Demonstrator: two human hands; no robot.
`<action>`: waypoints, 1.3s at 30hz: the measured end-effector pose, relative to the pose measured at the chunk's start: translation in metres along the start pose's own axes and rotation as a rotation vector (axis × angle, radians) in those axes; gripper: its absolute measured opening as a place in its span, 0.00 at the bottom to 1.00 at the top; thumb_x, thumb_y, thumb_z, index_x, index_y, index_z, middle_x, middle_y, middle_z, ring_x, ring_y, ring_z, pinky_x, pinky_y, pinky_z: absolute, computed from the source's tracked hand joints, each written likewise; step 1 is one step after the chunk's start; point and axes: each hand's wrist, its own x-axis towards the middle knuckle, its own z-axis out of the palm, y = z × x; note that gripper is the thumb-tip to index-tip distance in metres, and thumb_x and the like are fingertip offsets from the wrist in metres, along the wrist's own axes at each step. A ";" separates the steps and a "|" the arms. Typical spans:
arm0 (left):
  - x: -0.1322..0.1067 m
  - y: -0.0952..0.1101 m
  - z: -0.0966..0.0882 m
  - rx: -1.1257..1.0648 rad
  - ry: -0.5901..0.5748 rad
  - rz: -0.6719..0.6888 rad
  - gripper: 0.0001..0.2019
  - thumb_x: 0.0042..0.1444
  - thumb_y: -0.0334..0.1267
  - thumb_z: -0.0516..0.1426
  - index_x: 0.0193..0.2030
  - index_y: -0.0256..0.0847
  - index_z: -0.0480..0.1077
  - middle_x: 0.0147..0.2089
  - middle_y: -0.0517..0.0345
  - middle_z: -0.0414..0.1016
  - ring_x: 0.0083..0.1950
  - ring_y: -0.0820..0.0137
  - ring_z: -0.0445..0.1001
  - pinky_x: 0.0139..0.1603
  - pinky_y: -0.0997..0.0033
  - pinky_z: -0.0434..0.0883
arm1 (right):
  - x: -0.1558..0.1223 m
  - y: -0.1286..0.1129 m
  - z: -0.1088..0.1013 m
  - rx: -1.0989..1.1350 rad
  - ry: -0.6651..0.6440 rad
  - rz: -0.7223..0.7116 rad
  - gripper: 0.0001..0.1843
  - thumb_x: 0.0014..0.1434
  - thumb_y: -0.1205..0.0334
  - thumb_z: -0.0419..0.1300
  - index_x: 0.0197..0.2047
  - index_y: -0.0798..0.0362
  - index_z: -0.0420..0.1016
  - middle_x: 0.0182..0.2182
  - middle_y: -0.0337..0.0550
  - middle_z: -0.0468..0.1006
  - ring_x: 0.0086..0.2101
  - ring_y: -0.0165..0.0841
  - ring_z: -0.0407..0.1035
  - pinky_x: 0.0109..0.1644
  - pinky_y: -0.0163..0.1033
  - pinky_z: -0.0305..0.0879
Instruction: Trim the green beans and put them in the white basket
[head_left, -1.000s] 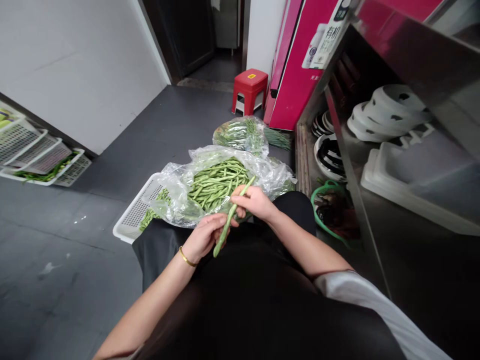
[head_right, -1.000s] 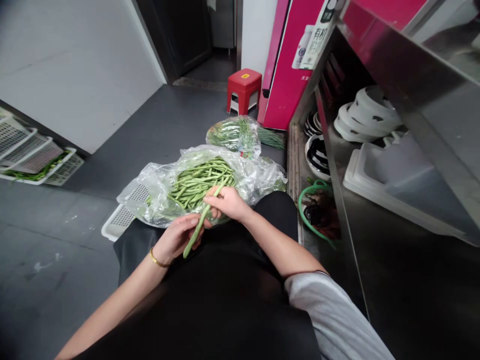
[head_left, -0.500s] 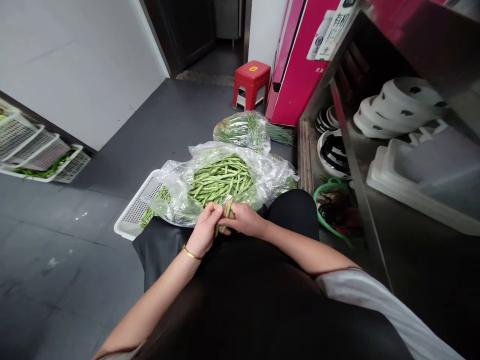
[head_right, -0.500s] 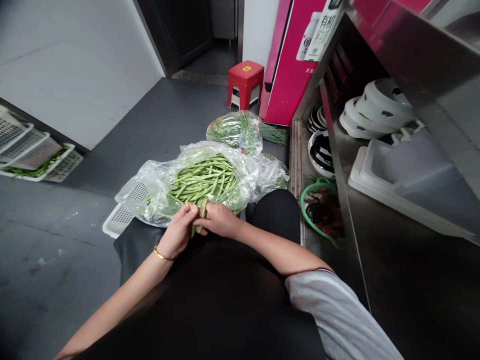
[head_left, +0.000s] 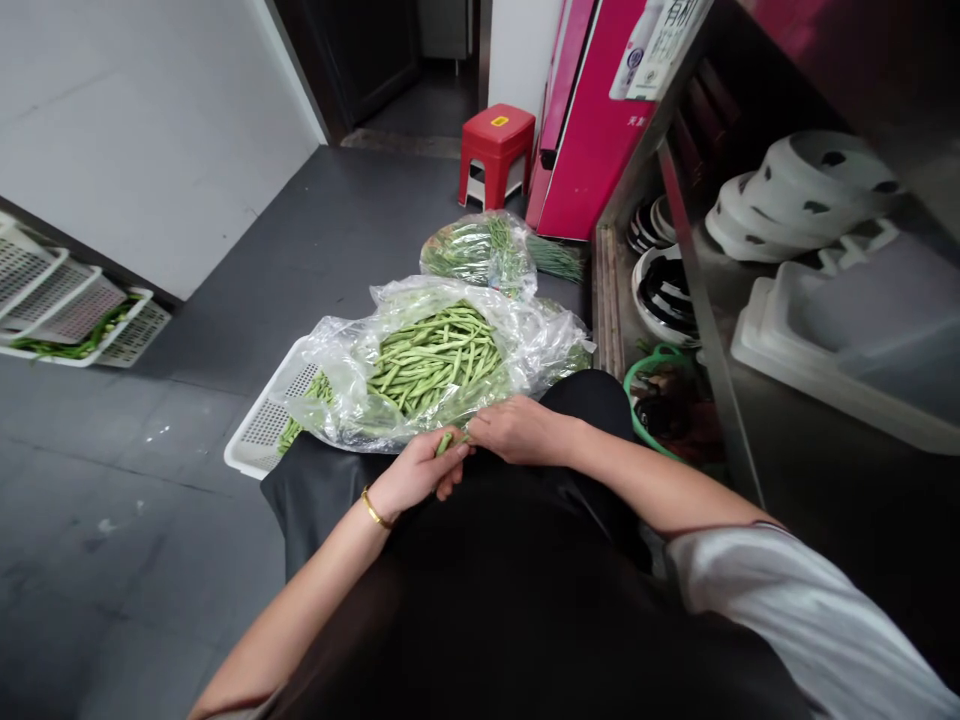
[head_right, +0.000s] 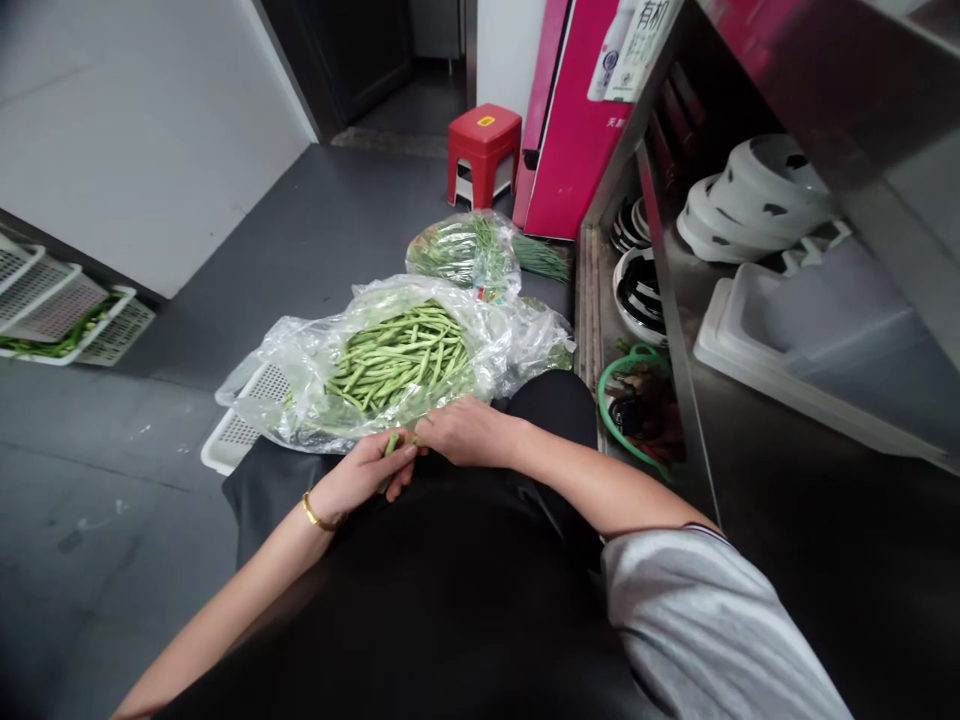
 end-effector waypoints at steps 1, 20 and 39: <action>-0.001 0.001 0.000 0.001 -0.027 0.014 0.15 0.57 0.49 0.53 0.35 0.36 0.65 0.22 0.62 0.66 0.16 0.79 0.63 0.16 0.81 0.57 | -0.001 0.000 0.003 0.068 0.027 -0.025 0.13 0.63 0.63 0.47 0.32 0.57 0.70 0.27 0.45 0.74 0.26 0.30 0.67 0.29 0.34 0.55; 0.014 -0.014 -0.025 0.332 0.589 0.309 0.02 0.52 0.34 0.57 0.29 0.42 0.69 0.27 0.56 0.69 0.30 0.67 0.66 0.33 0.73 0.60 | 0.080 0.051 0.014 -0.016 0.076 0.548 0.20 0.58 0.50 0.55 0.44 0.57 0.72 0.43 0.56 0.73 0.37 0.39 0.71 0.40 0.41 0.65; 0.028 0.013 -0.011 -0.741 0.357 0.112 0.15 0.45 0.41 0.65 0.34 0.32 0.71 0.22 0.61 0.68 0.14 0.86 0.50 0.12 0.84 0.51 | 0.013 -0.029 0.023 1.335 0.482 0.490 0.12 0.54 0.53 0.57 0.32 0.54 0.68 0.22 0.39 0.74 0.22 0.30 0.70 0.28 0.35 0.68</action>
